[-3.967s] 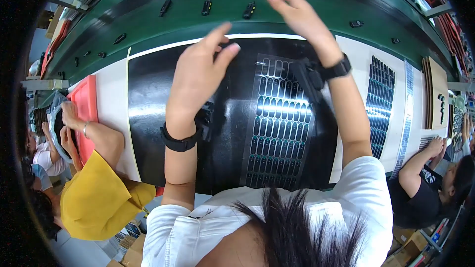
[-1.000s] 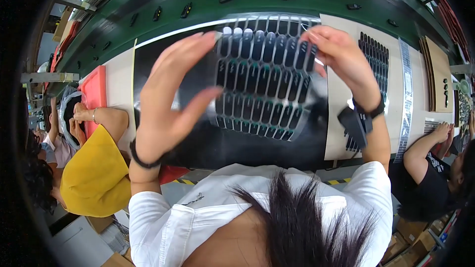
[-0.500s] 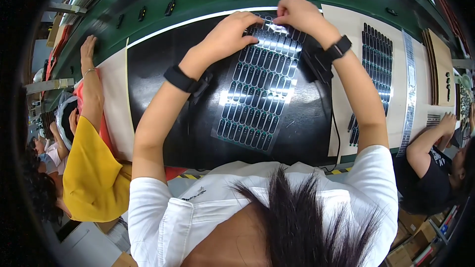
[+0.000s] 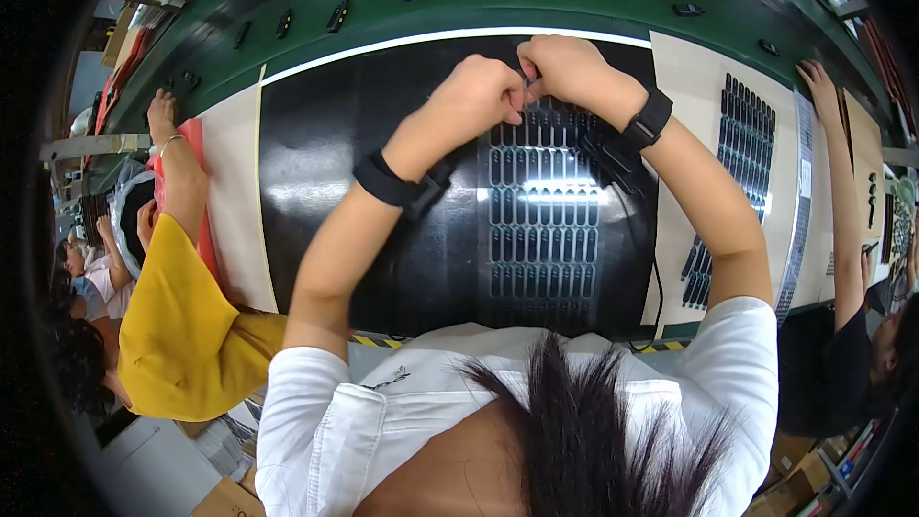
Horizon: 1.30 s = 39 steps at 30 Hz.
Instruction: The person peels a screen protector from a sheet, presses it onto a digital device, and then sets the device onto a conveyor belt, repeating the process.
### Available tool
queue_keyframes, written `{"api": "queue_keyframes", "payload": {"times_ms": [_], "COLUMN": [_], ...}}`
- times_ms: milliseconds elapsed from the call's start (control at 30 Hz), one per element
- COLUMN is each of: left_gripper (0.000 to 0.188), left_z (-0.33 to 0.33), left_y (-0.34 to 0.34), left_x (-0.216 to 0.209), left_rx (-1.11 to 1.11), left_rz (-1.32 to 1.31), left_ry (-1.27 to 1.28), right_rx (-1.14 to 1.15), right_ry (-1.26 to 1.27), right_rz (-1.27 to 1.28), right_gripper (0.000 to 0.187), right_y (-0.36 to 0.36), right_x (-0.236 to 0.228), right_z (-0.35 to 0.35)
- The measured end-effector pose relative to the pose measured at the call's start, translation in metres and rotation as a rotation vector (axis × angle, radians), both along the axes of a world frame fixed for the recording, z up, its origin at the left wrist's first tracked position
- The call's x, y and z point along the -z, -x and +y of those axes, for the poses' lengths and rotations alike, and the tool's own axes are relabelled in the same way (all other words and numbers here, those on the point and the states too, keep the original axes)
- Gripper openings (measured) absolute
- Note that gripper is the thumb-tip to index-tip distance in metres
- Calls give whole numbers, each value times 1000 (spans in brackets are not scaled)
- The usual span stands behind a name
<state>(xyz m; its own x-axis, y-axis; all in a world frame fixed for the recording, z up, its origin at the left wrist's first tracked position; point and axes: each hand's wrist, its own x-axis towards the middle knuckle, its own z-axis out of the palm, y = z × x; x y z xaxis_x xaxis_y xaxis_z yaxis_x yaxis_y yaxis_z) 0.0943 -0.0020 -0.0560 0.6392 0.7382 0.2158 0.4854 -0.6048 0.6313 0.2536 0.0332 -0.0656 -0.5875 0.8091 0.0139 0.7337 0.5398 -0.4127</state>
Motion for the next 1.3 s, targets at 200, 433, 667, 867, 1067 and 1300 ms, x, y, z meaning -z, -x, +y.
{"api": "queue_keyframes", "payload": {"times_ms": [200,433,667,867,1067,1300], "left_gripper": [6,15,18,30,37,37], "left_z": [-31,-35,-28,-38,-30,-23], "left_y": [-4,28,47,61,43,34], "left_x": [-47,-91,-98,-109,-95,-73], "left_rx": [-180,-336,-420,-574,-474,-575], "left_rz": [-98,-135,-199,-741,-1066,-1131], "left_ry": [38,32,-12,286,474,399], "right_rx": [-224,-142,-84,134,120,-38], "right_ry": [237,-125,-317,446,113,32], "right_rz": [-304,70,51,808,1269,1132], "right_gripper": [27,34,27,15,28,31], "right_y": [25,111,134,83,48,32], "right_x": [-27,1,5,-98,-63,-67], "right_z": [53,160,164,39,-25,-38]}}
